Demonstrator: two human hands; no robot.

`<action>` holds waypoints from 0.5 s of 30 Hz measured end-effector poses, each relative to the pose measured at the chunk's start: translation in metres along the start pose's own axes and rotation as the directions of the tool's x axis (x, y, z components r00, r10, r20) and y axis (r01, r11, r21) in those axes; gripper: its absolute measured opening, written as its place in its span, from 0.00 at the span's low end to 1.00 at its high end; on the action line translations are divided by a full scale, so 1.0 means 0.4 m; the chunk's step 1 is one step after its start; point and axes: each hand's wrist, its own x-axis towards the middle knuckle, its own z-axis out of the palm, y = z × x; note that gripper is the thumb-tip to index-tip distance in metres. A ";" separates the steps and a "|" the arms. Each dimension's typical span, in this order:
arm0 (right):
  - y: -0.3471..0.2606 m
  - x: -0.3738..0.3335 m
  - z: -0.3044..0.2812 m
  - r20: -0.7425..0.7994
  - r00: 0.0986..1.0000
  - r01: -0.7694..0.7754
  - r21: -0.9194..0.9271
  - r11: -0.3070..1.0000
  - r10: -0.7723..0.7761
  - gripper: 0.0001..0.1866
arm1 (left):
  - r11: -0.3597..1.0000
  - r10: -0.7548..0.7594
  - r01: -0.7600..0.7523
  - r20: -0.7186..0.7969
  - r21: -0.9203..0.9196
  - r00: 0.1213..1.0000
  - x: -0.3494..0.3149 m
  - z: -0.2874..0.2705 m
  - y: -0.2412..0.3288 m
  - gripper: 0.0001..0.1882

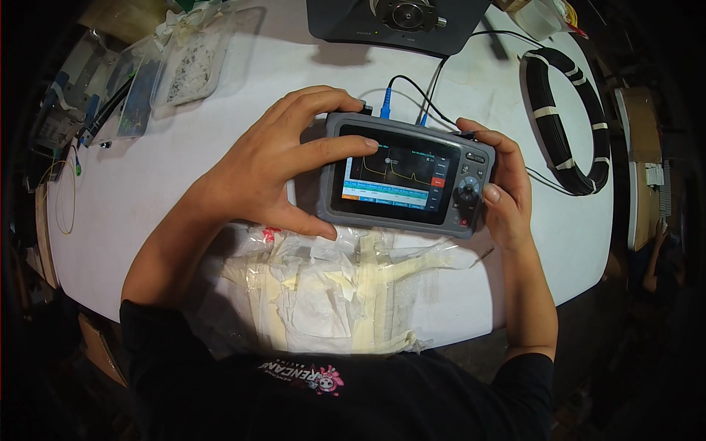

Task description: The person connects fiber optic cables to a test device by hand, then navigates menus on a monitor to analyze signals.

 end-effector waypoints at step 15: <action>0.001 -0.001 0.000 -0.002 1.000 -0.005 0.002 1.000 0.005 0.39 | 1.000 0.003 -0.003 0.004 0.007 1.000 0.000 -0.001 -0.001 0.49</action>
